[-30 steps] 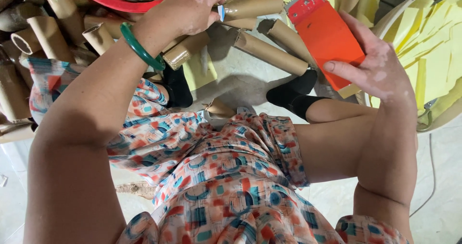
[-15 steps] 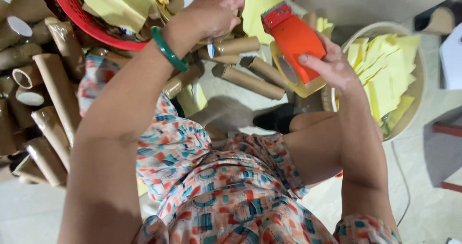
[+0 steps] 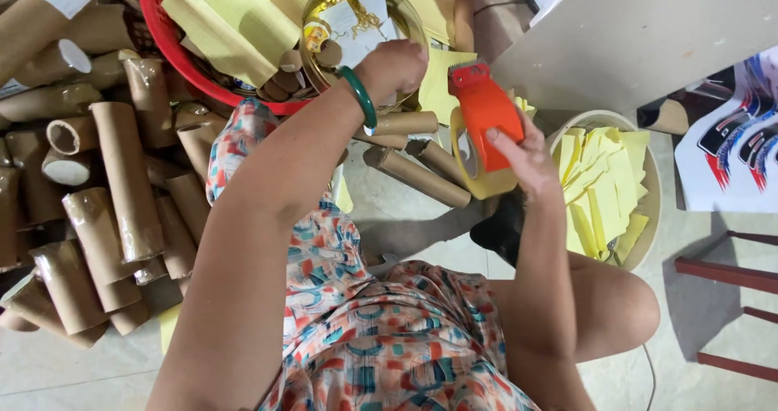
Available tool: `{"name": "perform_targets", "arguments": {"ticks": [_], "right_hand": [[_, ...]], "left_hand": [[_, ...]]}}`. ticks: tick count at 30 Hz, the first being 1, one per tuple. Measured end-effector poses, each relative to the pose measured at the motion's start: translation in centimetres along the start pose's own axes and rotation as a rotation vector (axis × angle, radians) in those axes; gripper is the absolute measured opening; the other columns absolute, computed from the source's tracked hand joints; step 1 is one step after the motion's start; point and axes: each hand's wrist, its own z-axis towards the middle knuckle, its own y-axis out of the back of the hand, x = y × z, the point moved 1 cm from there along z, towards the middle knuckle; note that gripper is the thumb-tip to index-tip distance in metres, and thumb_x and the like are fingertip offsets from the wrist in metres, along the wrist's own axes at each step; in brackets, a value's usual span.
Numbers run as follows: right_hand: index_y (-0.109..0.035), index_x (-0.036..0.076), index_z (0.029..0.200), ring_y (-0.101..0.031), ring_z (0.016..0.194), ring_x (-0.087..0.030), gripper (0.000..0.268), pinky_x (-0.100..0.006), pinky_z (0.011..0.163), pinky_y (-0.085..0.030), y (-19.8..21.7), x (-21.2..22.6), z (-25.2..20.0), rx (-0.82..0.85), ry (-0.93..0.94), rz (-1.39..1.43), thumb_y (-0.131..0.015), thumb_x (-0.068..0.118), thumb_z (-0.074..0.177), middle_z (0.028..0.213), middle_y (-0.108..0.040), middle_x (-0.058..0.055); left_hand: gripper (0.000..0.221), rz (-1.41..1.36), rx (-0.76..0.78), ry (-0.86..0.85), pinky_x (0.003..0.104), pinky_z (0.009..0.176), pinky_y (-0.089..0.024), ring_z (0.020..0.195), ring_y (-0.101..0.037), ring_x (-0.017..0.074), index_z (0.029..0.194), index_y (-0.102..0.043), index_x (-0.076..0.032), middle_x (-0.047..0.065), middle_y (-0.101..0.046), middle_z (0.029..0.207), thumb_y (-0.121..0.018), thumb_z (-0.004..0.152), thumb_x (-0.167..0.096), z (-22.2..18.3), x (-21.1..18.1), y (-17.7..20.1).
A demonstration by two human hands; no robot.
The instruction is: Assembling and sealing cardboard tubes with paper inserts and tape.
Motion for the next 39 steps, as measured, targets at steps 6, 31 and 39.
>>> {"name": "perform_targets", "arguments": {"ticks": [6,31,39], "right_hand": [[-0.04,0.002,0.156,-0.059,0.131,-0.023,0.089,-0.035,0.113,-0.045,-2.9,-2.5,-2.6,-0.002,-0.021,0.314,-0.08,0.033,0.083,0.143,-0.062,-0.013],[-0.034,-0.001,0.162,-0.061,0.125,-0.022,0.084,-0.035,0.106,-0.05,-13.2,-10.3,-5.7,0.062,0.041,0.648,-0.078,0.018,0.093,0.14,-0.06,-0.018],[-0.027,0.0,0.162,-0.057,0.132,-0.02,0.088,-0.032,0.11,-0.046,-15.3,-10.9,-4.6,0.057,-0.027,0.67,-0.078,0.016,0.091,0.148,-0.057,-0.016]], "left_hand": [[0.023,0.064,0.058,0.003,0.044,0.09,-0.058,0.102,-0.069,0.0348,0.105,-0.07,0.006,0.024,-0.068,0.116,-0.064,0.083,0.003,-1.8,0.8,-0.5],[0.031,0.17,0.077,0.371,0.049,0.095,-0.056,0.114,-0.068,0.0376,0.133,-0.06,-0.004,0.023,-0.068,0.125,-0.054,0.107,-0.02,-6.0,9.1,-3.4],[0.025,0.571,-0.169,-0.016,0.051,0.089,-0.052,0.115,-0.062,0.0398,0.099,-0.074,-0.013,0.019,-0.06,0.118,-0.065,0.076,-0.016,-5.6,12.0,-9.3]]}}
